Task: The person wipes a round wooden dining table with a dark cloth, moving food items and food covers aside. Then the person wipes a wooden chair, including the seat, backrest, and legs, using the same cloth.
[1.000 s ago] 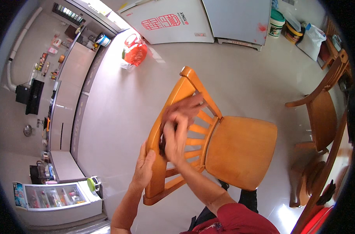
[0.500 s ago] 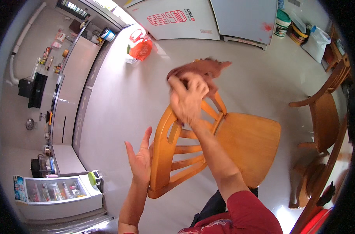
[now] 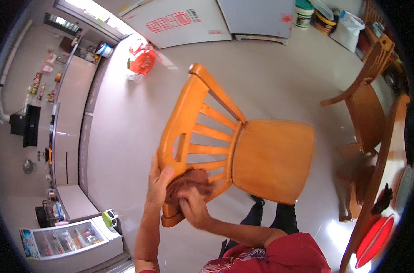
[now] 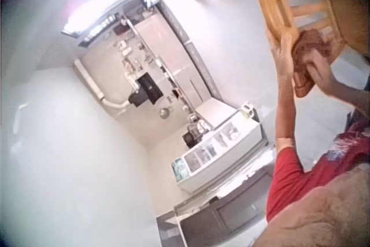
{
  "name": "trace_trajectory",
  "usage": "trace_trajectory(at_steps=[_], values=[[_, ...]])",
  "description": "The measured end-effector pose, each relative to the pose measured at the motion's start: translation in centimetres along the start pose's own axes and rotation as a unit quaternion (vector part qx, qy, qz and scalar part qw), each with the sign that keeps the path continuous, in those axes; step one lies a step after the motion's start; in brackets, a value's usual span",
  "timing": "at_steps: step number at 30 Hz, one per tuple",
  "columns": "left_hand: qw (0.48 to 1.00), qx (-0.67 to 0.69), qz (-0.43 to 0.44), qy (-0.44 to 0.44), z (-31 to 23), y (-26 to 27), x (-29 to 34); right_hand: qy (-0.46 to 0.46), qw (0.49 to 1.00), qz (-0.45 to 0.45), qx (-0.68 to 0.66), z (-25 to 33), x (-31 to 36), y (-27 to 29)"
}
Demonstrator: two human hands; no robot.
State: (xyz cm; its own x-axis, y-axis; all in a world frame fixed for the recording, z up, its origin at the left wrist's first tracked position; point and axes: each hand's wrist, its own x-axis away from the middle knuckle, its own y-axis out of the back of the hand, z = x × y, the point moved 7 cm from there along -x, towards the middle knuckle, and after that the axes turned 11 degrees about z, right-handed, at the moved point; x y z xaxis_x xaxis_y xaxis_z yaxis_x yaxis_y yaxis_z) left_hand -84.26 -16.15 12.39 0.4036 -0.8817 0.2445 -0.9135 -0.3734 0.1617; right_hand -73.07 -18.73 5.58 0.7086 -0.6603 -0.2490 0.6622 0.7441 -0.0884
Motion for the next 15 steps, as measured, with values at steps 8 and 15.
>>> trace_trajectory(at_steps=[8,15], values=[[0.986,-0.147,-0.063,0.050,-1.4,-1.4,-0.2,-0.022,0.963,-0.201,0.178,-6.6,-9.0,5.1],[0.978,-0.181,-0.081,0.066,-0.6,-0.9,-0.4,-0.104,0.931,-0.209,0.281,-14.4,-7.9,7.9]])
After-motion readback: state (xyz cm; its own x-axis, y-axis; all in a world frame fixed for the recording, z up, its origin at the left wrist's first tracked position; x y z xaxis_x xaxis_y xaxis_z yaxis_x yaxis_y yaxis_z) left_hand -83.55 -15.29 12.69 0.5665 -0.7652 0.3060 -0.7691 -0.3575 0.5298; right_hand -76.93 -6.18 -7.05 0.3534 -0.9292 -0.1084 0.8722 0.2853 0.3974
